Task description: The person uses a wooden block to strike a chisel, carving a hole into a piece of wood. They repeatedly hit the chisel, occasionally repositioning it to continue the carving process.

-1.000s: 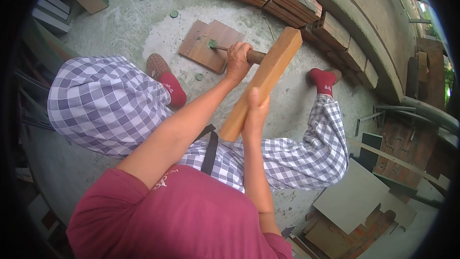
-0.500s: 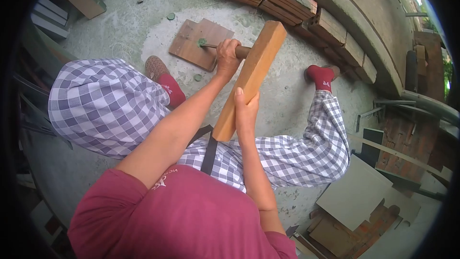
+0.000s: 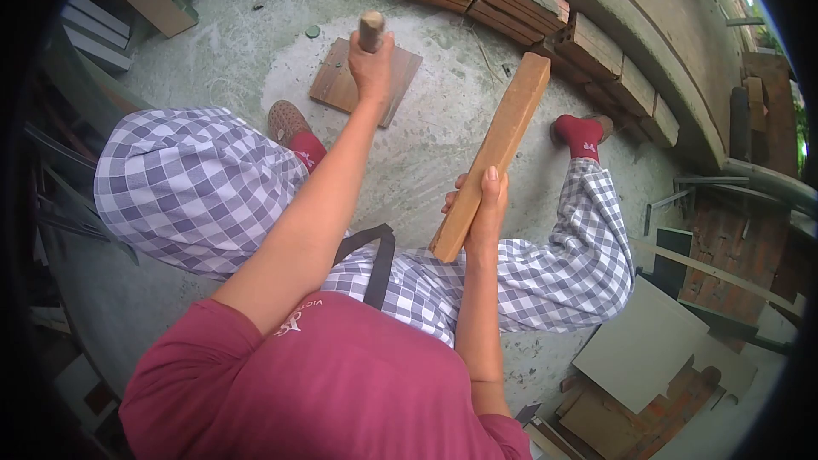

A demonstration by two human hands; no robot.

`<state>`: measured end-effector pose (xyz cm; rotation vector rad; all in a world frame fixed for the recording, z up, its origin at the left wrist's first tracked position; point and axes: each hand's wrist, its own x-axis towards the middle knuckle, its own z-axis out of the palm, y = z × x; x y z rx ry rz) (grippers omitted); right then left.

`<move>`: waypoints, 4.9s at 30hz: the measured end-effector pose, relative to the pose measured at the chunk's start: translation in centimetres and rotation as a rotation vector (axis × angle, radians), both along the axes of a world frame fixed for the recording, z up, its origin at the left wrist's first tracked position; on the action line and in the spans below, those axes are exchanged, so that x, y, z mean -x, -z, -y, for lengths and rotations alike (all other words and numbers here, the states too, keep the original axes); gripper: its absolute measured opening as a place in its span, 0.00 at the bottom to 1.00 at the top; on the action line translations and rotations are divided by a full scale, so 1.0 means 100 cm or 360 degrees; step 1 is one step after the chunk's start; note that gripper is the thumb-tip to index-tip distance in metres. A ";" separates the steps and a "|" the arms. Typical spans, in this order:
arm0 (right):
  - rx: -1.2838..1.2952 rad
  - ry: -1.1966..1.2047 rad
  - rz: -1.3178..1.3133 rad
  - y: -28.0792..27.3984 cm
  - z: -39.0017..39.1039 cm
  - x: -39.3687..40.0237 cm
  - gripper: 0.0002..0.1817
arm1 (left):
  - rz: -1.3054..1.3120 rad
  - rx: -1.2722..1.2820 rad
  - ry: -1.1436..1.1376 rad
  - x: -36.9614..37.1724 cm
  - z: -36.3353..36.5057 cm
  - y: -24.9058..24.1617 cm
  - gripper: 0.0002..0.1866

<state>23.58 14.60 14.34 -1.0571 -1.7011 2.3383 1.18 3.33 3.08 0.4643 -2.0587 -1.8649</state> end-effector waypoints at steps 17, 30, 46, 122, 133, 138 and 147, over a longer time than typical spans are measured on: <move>0.0058 -0.0026 0.0064 0.004 -0.002 0.002 0.29 | -0.0215 -0.0854 -0.0089 0.030 0.055 0.019 0.12; -0.1128 -0.0680 -0.0226 -0.087 -0.008 0.106 0.37 | -0.0160 -0.0526 0.0146 0.035 0.049 0.036 0.09; -0.2293 -0.2371 -0.0029 -0.208 0.034 0.258 0.43 | -0.0057 -0.0628 0.0173 0.020 0.041 0.026 0.09; -0.1055 -0.0985 0.0234 -0.073 -0.049 0.099 0.47 | 0.0673 -0.1942 -0.0825 0.003 -0.004 0.059 0.19; -0.1041 -0.0809 0.0212 -0.065 -0.066 0.085 0.46 | 0.0320 -0.1401 -0.0476 0.006 0.005 0.043 0.18; -0.0967 -0.0715 0.0224 -0.063 -0.075 0.078 0.44 | 0.0142 -0.1080 -0.0105 -0.003 -0.014 0.031 0.20; -0.1479 -0.0867 -0.0019 -0.115 -0.064 0.101 0.47 | 0.0003 -0.0773 0.0200 -0.017 -0.034 0.036 0.18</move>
